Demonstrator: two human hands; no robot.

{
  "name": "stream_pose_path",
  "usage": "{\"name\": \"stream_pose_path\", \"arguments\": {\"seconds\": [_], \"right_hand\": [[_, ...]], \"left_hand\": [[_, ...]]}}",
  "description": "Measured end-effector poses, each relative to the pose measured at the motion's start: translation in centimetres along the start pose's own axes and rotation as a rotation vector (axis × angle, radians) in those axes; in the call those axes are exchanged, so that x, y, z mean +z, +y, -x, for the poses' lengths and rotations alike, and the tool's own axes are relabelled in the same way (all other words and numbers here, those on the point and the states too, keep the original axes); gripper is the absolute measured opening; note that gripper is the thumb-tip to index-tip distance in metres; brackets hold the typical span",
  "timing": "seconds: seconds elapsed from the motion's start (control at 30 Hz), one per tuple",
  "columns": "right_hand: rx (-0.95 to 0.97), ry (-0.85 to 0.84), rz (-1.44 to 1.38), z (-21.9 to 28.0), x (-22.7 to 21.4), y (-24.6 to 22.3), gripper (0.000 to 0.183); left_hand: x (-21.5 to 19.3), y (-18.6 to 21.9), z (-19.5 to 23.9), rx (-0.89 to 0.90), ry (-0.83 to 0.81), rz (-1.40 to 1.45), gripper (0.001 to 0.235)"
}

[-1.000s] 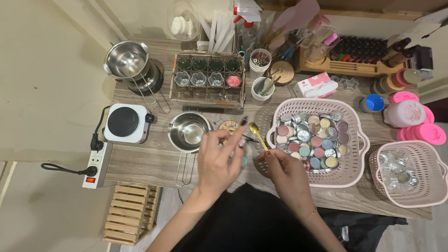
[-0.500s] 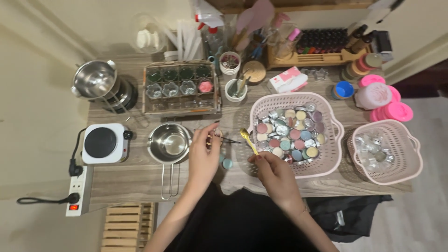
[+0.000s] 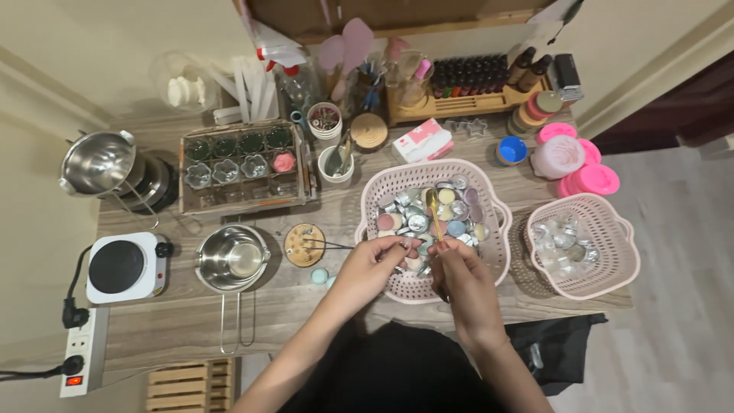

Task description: The person sorts small round candle tins from a pink basket, placing mint-green tins in a row on the table and holding up other tins one at a time. They occasionally wipe tins or their hands with a tissue and use a spoon near a wax melting pot on a hot plate.

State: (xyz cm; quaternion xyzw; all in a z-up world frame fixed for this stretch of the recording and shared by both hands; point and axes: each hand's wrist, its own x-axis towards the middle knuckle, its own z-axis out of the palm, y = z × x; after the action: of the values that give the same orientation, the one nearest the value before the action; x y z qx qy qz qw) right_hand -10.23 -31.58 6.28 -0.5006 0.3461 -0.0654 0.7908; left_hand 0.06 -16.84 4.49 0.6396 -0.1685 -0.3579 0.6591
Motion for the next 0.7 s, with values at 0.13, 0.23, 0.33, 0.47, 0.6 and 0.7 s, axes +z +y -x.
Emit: {"name": "stream_pose_path", "arguments": {"seconds": [0.13, 0.23, 0.33, 0.47, 0.6, 0.7], "right_hand": [[-0.015, -0.053, 0.035, -1.5, -0.9, 0.3, 0.016], [-0.041, -0.055, 0.027, -2.4, -0.6, 0.5, 0.013], [-0.072, -0.071, -0.031, -3.3, -0.2, 0.2, 0.016], [0.001, -0.062, 0.214, -4.1, 1.2, -2.5, 0.028], [-0.103, -0.285, 0.330, -9.1, 0.2, -2.4, 0.033], [-0.142, -0.285, 0.412, -12.1, 0.3, -4.1, 0.037]], "left_hand": [[1.2, 0.2, -0.7, -0.078, -0.026, 0.032, 0.033], [2.5, -0.2, -1.1, -0.093, -0.010, 0.100, 0.033], [3.6, -0.9, -1.7, -0.096, 0.076, 0.191, 0.032], [3.9, -1.8, -2.7, -0.142, 0.269, 0.380, 0.027], [2.5, -0.4, -2.9, -0.098, 0.397, 0.428, 0.024], [1.3, 0.5, -2.8, -0.068, 0.449, 0.230, 0.022]]}}
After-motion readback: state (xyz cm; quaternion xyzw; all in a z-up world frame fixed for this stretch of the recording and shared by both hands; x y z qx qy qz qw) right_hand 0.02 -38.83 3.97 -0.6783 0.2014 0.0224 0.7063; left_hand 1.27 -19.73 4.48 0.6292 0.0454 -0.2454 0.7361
